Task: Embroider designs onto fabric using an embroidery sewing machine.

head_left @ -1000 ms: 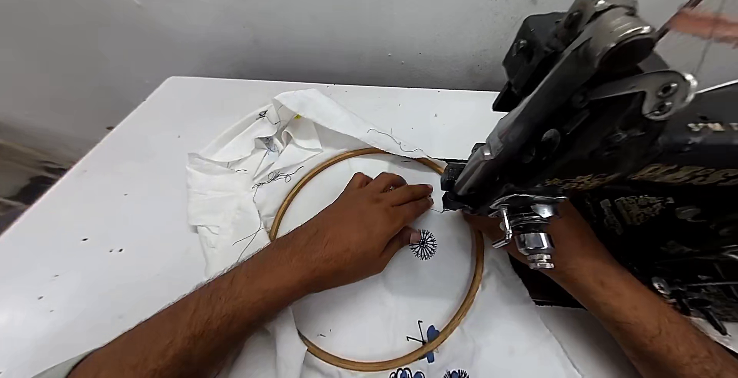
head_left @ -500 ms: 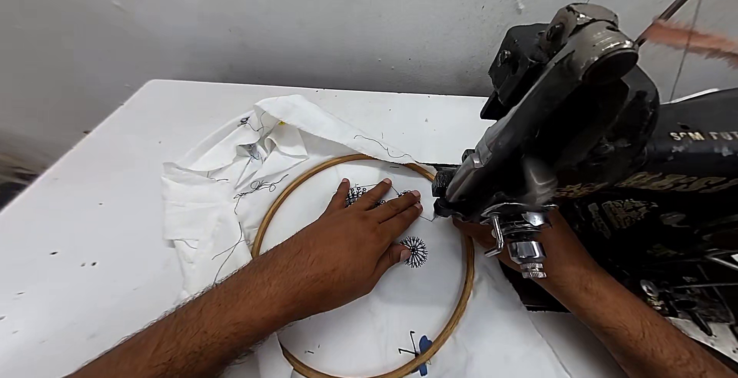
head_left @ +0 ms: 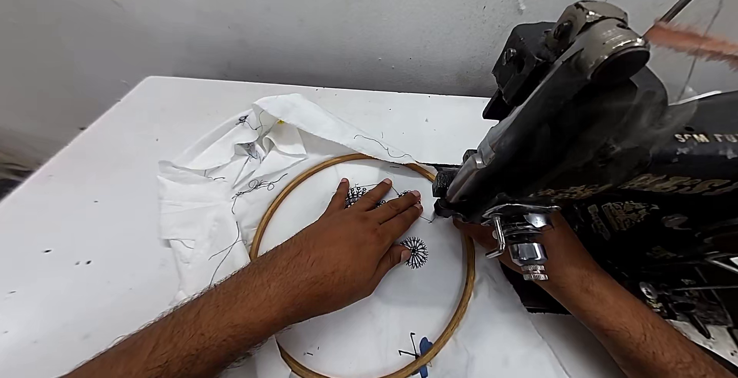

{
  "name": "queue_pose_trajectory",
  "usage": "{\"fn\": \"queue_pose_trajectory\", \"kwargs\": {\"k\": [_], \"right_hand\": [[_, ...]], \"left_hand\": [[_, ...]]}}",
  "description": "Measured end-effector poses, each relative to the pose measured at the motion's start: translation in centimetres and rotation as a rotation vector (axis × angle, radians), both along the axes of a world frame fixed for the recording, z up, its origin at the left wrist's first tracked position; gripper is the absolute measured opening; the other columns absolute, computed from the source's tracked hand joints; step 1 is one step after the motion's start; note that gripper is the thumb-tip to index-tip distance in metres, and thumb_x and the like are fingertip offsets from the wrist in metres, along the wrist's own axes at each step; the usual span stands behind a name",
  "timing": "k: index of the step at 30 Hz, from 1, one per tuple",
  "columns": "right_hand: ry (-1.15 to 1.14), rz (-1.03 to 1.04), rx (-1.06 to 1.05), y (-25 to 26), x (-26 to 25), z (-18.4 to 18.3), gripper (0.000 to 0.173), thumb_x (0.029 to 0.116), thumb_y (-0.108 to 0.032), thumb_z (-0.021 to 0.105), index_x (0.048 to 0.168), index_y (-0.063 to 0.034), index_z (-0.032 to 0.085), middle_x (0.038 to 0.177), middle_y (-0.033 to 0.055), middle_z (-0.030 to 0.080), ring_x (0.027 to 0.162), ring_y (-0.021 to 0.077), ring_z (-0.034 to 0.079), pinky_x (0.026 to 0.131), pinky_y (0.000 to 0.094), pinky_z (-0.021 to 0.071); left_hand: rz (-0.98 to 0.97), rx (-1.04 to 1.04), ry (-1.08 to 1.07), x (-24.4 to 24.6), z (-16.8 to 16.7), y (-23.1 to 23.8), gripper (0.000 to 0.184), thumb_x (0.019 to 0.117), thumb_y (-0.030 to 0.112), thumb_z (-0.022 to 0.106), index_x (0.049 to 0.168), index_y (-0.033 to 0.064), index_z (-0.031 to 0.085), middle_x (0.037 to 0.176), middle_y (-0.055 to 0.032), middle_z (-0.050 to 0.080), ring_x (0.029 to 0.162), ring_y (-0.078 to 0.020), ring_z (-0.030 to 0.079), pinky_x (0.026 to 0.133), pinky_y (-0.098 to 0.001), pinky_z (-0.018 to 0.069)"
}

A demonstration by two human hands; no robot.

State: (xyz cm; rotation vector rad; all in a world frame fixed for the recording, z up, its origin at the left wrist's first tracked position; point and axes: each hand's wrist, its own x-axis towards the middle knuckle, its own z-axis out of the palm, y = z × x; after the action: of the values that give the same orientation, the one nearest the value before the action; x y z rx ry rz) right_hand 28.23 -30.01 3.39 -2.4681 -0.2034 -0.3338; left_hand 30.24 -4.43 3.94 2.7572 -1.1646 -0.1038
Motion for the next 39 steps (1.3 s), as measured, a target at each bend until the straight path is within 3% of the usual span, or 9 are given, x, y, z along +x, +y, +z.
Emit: {"fn": "queue_pose_trajectory", "kwargs": {"k": [2, 4, 7, 11, 17, 28, 32, 39], "right_hand": [[-0.001, 0.002, -0.009, -0.1, 0.0, 0.2, 0.016, 0.0783, -0.008, 0.078, 0.091, -0.0044, 0.069, 0.079, 0.0045, 0.065, 0.075, 0.0089, 0.063, 0.07, 0.0295, 0.0516], [-0.056, 0.034, -0.019, -0.3, 0.3, 0.1, 0.016, 0.0788, -0.013, 0.077, 0.092, -0.0075, 0.069, 0.081, 0.0009, 0.065, 0.077, 0.0045, 0.063, 0.072, 0.0242, 0.0518], [-0.06, 0.039, -0.008, -0.3, 0.2, -0.1, 0.018, 0.079, -0.014, 0.077, 0.094, -0.0072, 0.07, 0.083, 0.002, 0.066, 0.08, 0.0049, 0.064, 0.074, 0.0246, 0.052], [-0.01, -0.004, -0.005, -0.2, 0.4, -0.4, 0.016, 0.0778, -0.014, 0.08, 0.087, -0.0077, 0.069, 0.076, 0.0016, 0.066, 0.073, 0.0066, 0.064, 0.067, 0.0277, 0.0523], [-0.048, 0.044, 0.008, -0.3, 0.4, 0.0, 0.015, 0.0785, -0.015, 0.077, 0.09, -0.0097, 0.07, 0.078, -0.0022, 0.066, 0.075, -0.0001, 0.062, 0.07, 0.02, 0.0519], [0.051, -0.015, -0.057, 0.1, 0.0, 0.5, 0.014, 0.0798, -0.008, 0.08, 0.09, -0.0064, 0.07, 0.079, 0.0042, 0.066, 0.075, 0.0106, 0.064, 0.07, 0.0319, 0.0524], [0.03, -0.017, 0.005, 0.0, 0.3, 0.0, 0.016, 0.0773, -0.012, 0.081, 0.088, -0.0095, 0.07, 0.077, 0.0, 0.067, 0.073, 0.0057, 0.065, 0.068, 0.0273, 0.0535], [0.076, -0.025, -0.019, 0.3, 0.0, 0.7, 0.016, 0.0787, -0.008, 0.083, 0.089, -0.0072, 0.071, 0.078, 0.0024, 0.067, 0.074, 0.008, 0.065, 0.069, 0.029, 0.053]], "left_hand": [[-0.007, -0.021, -0.01, 0.0, -0.2, -0.1, 0.056, 0.1085, 0.048, 0.031, 0.155, 0.0206, 0.047, 0.164, 0.0052, 0.039, 0.155, -0.0263, 0.028, 0.116, -0.0747, 0.022], [-0.012, -0.035, -0.019, 0.0, -0.4, -0.3, 0.056, 0.1085, 0.047, 0.03, 0.154, 0.0201, 0.048, 0.163, 0.0049, 0.04, 0.155, -0.0265, 0.029, 0.116, -0.0747, 0.022], [-0.012, -0.031, -0.023, 0.0, -0.4, -0.2, 0.057, 0.1083, 0.048, 0.03, 0.155, 0.0212, 0.047, 0.164, 0.0055, 0.04, 0.155, -0.0262, 0.029, 0.116, -0.0745, 0.0229], [-0.002, -0.015, -0.004, 0.0, -0.1, -0.1, 0.057, 0.1082, 0.048, 0.031, 0.156, 0.0211, 0.046, 0.164, 0.0047, 0.039, 0.155, -0.0267, 0.029, 0.115, -0.0755, 0.0219], [-0.021, -0.027, -0.026, -0.1, -0.4, -0.2, 0.056, 0.1082, 0.047, 0.03, 0.154, 0.0207, 0.048, 0.164, 0.0053, 0.04, 0.155, -0.0266, 0.029, 0.115, -0.0748, 0.0229], [-0.01, -0.012, -0.004, -0.3, -0.2, -0.2, 0.056, 0.1082, 0.047, 0.031, 0.156, 0.0206, 0.046, 0.164, 0.0054, 0.038, 0.155, -0.0266, 0.028, 0.115, -0.075, 0.0227], [0.0, -0.014, 0.0, -0.2, -0.1, -0.2, 0.057, 0.108, 0.047, 0.031, 0.155, 0.0208, 0.047, 0.164, 0.0051, 0.039, 0.155, -0.0266, 0.028, 0.115, -0.0758, 0.0221], [0.008, 0.003, 0.01, -0.4, 0.1, -0.2, 0.056, 0.1079, 0.046, 0.031, 0.156, 0.0211, 0.046, 0.165, 0.0061, 0.038, 0.155, -0.0266, 0.028, 0.114, -0.0761, 0.0229]]}}
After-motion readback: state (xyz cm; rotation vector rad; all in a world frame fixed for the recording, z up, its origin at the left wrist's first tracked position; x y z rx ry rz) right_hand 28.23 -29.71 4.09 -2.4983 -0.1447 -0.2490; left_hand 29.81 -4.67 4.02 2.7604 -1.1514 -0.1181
